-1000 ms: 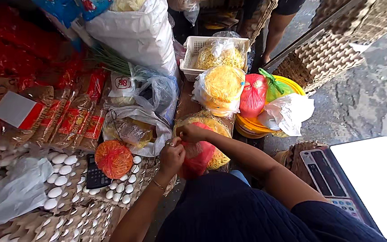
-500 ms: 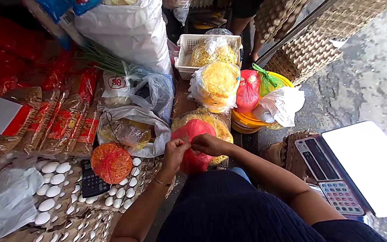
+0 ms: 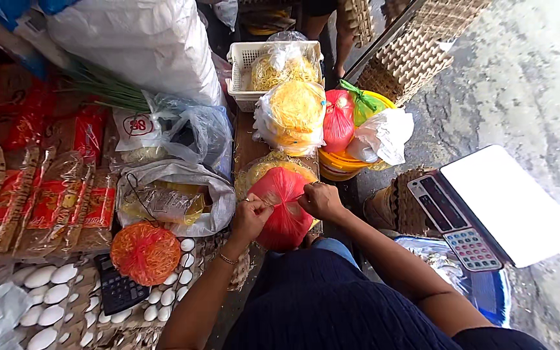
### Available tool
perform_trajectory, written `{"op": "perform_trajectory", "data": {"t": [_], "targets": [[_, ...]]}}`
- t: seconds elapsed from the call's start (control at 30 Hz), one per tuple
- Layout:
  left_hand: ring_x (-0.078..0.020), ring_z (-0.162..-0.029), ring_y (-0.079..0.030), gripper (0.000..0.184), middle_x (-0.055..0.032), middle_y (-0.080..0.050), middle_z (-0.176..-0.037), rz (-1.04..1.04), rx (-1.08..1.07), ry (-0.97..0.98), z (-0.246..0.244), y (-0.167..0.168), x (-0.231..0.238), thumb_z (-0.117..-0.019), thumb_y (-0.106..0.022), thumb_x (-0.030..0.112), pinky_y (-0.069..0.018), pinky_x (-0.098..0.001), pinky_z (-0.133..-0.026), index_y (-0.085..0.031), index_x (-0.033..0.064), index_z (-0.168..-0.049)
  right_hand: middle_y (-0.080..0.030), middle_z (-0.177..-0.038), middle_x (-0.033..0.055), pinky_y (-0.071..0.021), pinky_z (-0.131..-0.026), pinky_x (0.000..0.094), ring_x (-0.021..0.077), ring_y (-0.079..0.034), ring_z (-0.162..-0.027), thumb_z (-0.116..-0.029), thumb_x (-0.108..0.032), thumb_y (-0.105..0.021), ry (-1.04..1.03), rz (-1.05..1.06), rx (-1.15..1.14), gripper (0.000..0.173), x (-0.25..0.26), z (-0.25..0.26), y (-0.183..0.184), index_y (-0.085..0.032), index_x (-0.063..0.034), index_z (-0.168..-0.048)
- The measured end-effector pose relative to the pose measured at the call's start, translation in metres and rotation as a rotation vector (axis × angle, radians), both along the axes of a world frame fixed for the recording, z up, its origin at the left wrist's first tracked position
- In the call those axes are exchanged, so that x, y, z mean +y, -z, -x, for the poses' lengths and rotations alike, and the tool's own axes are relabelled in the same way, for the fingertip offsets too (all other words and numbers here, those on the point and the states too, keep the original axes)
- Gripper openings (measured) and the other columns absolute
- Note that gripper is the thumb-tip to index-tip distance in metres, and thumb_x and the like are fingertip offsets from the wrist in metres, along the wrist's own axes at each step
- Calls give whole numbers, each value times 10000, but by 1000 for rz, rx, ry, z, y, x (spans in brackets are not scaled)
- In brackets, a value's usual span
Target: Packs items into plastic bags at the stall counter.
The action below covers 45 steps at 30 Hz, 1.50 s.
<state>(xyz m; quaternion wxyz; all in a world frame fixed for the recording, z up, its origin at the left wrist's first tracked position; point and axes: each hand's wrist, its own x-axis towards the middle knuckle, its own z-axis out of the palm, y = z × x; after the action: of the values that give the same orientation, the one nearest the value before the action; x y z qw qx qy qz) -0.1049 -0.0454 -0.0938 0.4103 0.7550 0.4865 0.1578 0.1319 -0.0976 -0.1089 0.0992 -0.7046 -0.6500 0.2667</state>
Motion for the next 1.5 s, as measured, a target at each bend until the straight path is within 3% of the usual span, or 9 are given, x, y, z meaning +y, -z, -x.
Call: {"op": "perform_trajectory", "data": {"t": [0.2, 0.37, 0.53, 0.63, 0.7, 0.93, 1.1, 1.3, 1.5], "targets": [[-84, -758, -521, 338, -1, -549, -786, 358, -305, -305, 30, 52, 10, -855, -653, 37, -446, -260, -698, -489, 116, -570, -684, -962, 235, -472, -829, 627, 418, -665, -992, -992, -341, -527, 58, 220, 95, 401, 4, -8, 35, -661, 35, -951], [-132, -985, -624, 394, -110, -681, -1021, -132, -186, 64, -9, -13, 2, -857, -746, 225, -507, -306, -846, -568, 17, -574, -465, -586, -4, -392, -573, 359, 118, -459, -556, -948, -191, -599, 59, -1, 514, 310, 4, -5, -30, -571, -46, -676], [-216, -928, -719, 309, -148, -748, -964, -329, -173, 208, -46, -11, -7, -908, -644, 113, -574, -397, -811, -650, -12, -625, -432, -534, -53, -347, -517, 265, 38, -412, -496, -921, -129, -628, -13, -74, 747, 308, 15, 12, -37, -541, -78, -630], [-192, -800, -687, 288, -134, -717, -827, -393, -188, 142, -48, -3, -11, -883, -615, 81, -541, -345, -728, -616, -6, -609, -650, -910, 0, -523, -798, 243, 33, -618, -852, -933, -129, -607, -103, -93, 949, 117, 5, -1, -5, -635, -20, -967], [-193, -832, -715, 256, -146, -741, -861, -433, -214, 98, -50, -1, -15, -866, -616, 46, -565, -326, -753, -630, -11, -616, -619, -1276, 165, -485, -1031, 332, 175, -593, -1189, -929, -135, -625, -179, -121, 949, 360, 1, 1, 22, -617, 61, -1230], [-183, -894, -723, 282, -163, -753, -944, -478, -306, 43, -47, 6, -16, -854, -639, 43, -570, -302, -788, -594, 1, -578, -698, -1070, 162, -457, -982, 315, 161, -609, -1063, -958, -56, -585, -131, -254, 862, 202, 14, 20, 43, -736, 77, -975], [-246, -1321, -571, 210, -160, -655, -1340, -358, -305, 291, -34, 11, 1, -943, -682, 204, -447, -430, -1132, -810, 45, -991, -711, -1101, 223, -477, -997, 545, 365, -650, -1113, -923, -35, -611, -183, -123, 483, 214, 24, 28, 22, -750, 39, -1068], [-221, -1117, -702, 468, -171, -730, -1183, 82, -31, -74, -22, 5, 16, -950, -718, 150, -518, -402, -1046, -611, -33, -1368, -703, -1008, 202, -509, -887, 569, 366, -674, -1009, -989, -172, -580, -208, -141, 328, 252, 26, 39, 19, -736, 25, -997], [-197, -919, -723, 396, -169, -735, -1049, 141, -127, -232, -24, 24, 9, -942, -730, 120, -575, -381, -909, -629, -44, -1288, -705, -1074, 224, -521, -914, 554, 387, -681, -1053, -1007, -138, -542, -143, -263, 277, 248, 7, 49, 18, -702, 49, -1031]]}}
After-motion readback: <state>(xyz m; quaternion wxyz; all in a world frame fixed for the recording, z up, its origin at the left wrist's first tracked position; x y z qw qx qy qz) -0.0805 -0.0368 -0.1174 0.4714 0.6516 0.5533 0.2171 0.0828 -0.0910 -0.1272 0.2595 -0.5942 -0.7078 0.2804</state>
